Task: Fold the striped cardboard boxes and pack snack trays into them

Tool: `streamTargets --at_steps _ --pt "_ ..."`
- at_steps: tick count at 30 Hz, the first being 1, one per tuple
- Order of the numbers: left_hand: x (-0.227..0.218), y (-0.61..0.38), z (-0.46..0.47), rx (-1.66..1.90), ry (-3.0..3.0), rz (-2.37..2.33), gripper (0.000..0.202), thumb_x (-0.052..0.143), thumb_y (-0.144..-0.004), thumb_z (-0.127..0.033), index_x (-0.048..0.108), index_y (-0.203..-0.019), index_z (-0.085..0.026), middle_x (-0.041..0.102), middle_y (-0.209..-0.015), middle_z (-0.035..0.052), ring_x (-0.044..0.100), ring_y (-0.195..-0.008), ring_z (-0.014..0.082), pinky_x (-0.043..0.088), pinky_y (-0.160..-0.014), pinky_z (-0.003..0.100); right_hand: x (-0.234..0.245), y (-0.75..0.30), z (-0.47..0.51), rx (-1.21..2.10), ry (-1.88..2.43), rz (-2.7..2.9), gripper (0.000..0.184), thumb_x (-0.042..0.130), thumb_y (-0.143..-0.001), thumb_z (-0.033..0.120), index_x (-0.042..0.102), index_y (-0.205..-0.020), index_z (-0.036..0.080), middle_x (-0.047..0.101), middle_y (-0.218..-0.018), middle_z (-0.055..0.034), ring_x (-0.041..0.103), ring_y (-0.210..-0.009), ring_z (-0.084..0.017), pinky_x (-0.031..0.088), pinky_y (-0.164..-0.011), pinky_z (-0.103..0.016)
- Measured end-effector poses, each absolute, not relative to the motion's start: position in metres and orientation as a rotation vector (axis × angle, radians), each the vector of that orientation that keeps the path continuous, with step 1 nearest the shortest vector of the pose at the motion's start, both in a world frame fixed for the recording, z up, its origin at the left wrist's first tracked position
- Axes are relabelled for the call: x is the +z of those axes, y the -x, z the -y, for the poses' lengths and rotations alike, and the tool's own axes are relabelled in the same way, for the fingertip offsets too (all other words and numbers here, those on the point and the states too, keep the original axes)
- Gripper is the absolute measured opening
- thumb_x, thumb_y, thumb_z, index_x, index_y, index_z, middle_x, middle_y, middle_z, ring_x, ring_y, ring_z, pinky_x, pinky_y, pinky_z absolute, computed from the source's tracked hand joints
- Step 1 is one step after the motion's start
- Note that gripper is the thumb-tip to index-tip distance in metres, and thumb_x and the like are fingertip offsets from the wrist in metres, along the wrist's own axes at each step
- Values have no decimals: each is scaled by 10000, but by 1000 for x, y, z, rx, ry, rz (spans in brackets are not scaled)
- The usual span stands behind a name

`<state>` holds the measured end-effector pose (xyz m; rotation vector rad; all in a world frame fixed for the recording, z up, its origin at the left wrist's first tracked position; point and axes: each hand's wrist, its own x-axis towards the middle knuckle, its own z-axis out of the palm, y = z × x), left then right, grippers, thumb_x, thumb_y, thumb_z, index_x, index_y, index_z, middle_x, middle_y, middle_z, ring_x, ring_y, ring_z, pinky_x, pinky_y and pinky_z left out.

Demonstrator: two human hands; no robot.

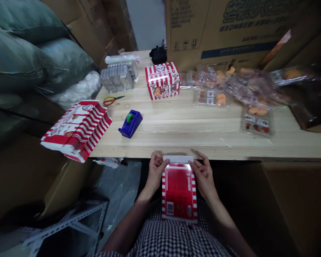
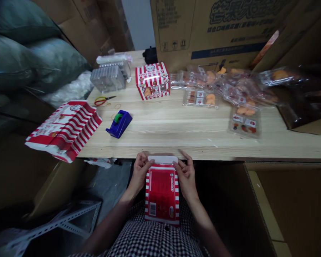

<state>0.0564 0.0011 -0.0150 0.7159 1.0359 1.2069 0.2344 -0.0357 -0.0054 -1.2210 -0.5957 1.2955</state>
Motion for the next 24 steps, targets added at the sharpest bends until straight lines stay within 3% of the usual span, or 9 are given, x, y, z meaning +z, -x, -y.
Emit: streamTargets --at_steps 2,4,7,9,14,19,24 --pt "-11 -57 -1 1155 -642 -955 361 751 -795 -242 596 -1121 -262 646 -882 -40 605 -723 103 471 -711 226 -1 -238 35 1392 1190 620 618 772 -824 402 520 -1384 335 768 -1087 -39 707 -1028 -240 561 -896 -409" --pt "-7 -55 -3 1043 -631 -906 419 717 -806 -258 630 -1216 -239 706 -1085 36 673 -866 165 511 -794 284 3 -242 33 1498 1150 647 515 776 -818 420 632 -1298 299 767 -1116 -52 707 -1045 -254 551 -930 -427" --pt "-1 -48 -5 956 -703 -844 279 690 -788 -236 760 -1049 -169 653 -1334 102 661 -1113 259 503 -939 340 7 -247 32 1562 1116 690 299 775 -817 423 763 -1061 250 767 -1129 -75 701 -1072 -270 520 -985 -442" --pt "3 -43 -6 922 -765 -785 231 676 -798 -235 792 -984 -163 656 -1342 115 617 -1221 298 468 -1027 382 9 -250 33 1555 1097 735 214 766 -830 406 781 -972 246 761 -1154 -79 678 -1131 -270 483 -1035 -443" --pt "14 -34 -4 771 -1059 -814 328 682 -848 -334 764 -1138 -204 685 -1306 118 596 -1265 316 423 -1099 480 13 -264 37 1585 1114 861 199 706 -879 421 771 -979 261 724 -1246 -76 652 -1183 -284 476 -1037 -473" --pt "15 -31 -6 748 -1242 -877 268 647 -889 -312 779 -1104 -221 729 -1220 111 665 -1161 278 464 -1065 448 17 -268 39 1591 1089 999 208 704 -878 421 772 -995 263 709 -1275 -84 641 -1203 -299 485 -1024 -464" --pt "11 -27 -9 731 -1233 -868 226 655 -887 -316 800 -1033 -223 745 -1181 112 688 -1124 271 489 -1033 419 8 -263 39 1486 1131 1089 174 681 -907 395 797 -943 270 755 -1179 -77 681 -1142 -274 510 -989 -427"
